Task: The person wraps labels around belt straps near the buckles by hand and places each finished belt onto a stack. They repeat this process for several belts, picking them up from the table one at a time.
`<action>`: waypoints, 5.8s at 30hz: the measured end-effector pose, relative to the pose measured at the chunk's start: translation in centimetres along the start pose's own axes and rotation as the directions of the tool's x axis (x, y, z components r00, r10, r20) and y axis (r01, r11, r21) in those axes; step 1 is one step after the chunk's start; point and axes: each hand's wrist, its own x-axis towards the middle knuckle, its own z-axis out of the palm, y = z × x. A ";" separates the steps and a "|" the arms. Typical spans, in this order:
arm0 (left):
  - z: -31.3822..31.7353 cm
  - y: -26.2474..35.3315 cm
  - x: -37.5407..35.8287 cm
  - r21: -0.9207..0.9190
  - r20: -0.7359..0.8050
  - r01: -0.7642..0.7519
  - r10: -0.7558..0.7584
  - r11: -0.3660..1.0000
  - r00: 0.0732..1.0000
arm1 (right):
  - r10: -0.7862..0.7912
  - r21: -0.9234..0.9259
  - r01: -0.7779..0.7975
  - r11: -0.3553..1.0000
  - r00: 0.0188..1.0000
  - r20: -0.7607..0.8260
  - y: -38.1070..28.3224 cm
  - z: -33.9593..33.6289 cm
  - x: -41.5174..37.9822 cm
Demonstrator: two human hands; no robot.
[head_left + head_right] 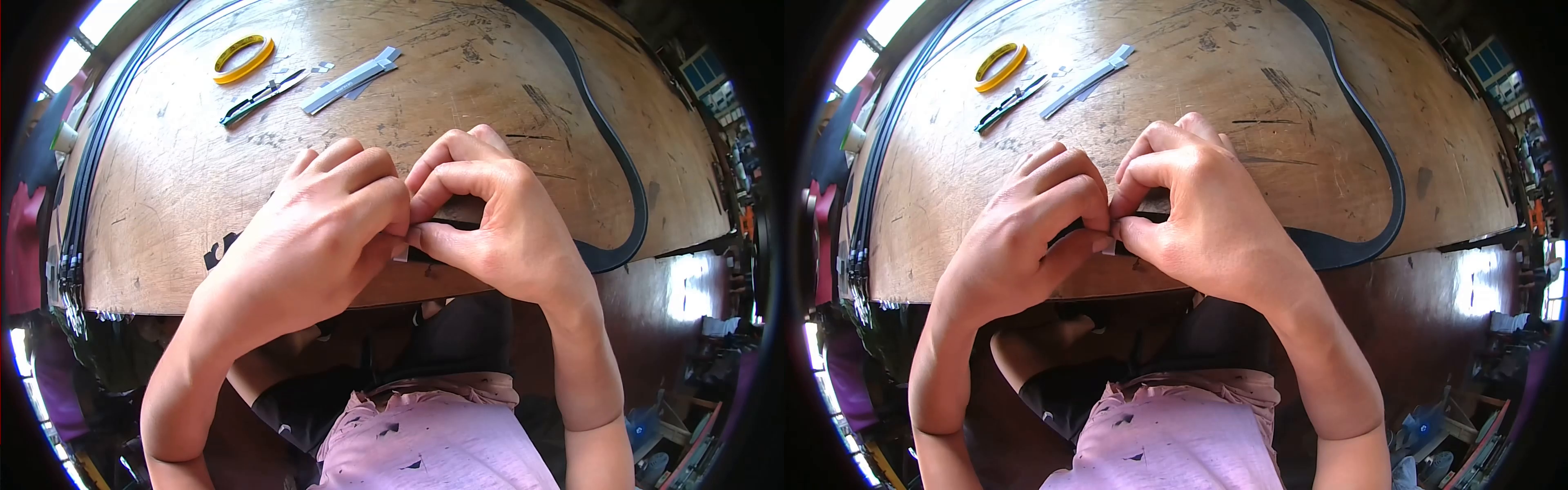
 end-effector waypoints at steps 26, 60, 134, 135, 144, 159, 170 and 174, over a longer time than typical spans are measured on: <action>-1.9 -0.5 0.2 -0.084 0.118 0.025 -0.015 0.996 0.993 | -0.187 -0.615 0.088 0.783 0.977 -0.098 -4.4 4.9 -7.4; 0.6 1.6 0.2 -0.169 -0.130 0.317 -0.340 0.933 0.931 | -0.160 -0.560 0.019 0.828 0.966 -0.202 -3.6 5.4 -7.3; -1.4 -1.0 2.5 -0.158 0.239 -0.047 0.085 0.986 0.967 | -0.230 -0.381 0.201 0.902 0.973 -0.031 -1.4 -1.8 -3.1; -1.5 -1.0 2.6 -0.159 0.242 -0.049 0.087 0.986 0.966 | -0.197 -0.373 0.185 0.909 0.980 0.005 -1.5 -2.1 -2.9; -2.3 -1.7 3.1 -0.204 0.309 -0.067 0.129 0.977 0.942 | -0.143 -0.332 0.155 0.931 0.988 0.060 -1.2 -2.6 -2.6; 0.6 -2.6 2.1 -0.052 0.043 -0.273 0.276 0.960 0.960 | -0.410 -0.304 0.436 0.847 0.900 0.148 -1.4 -3.5 -0.6; -0.2 -1.6 1.6 0.011 0.057 -0.244 0.243 0.970 0.968 | -0.416 -0.364 0.426 0.829 0.903 0.108 0.2 -3.0 -0.1; 0.2 -1.5 1.6 0.083 0.007 -0.269 0.270 0.960 0.963 | -0.394 -0.348 0.401 0.847 0.914 0.095 -0.1 -2.9 -0.3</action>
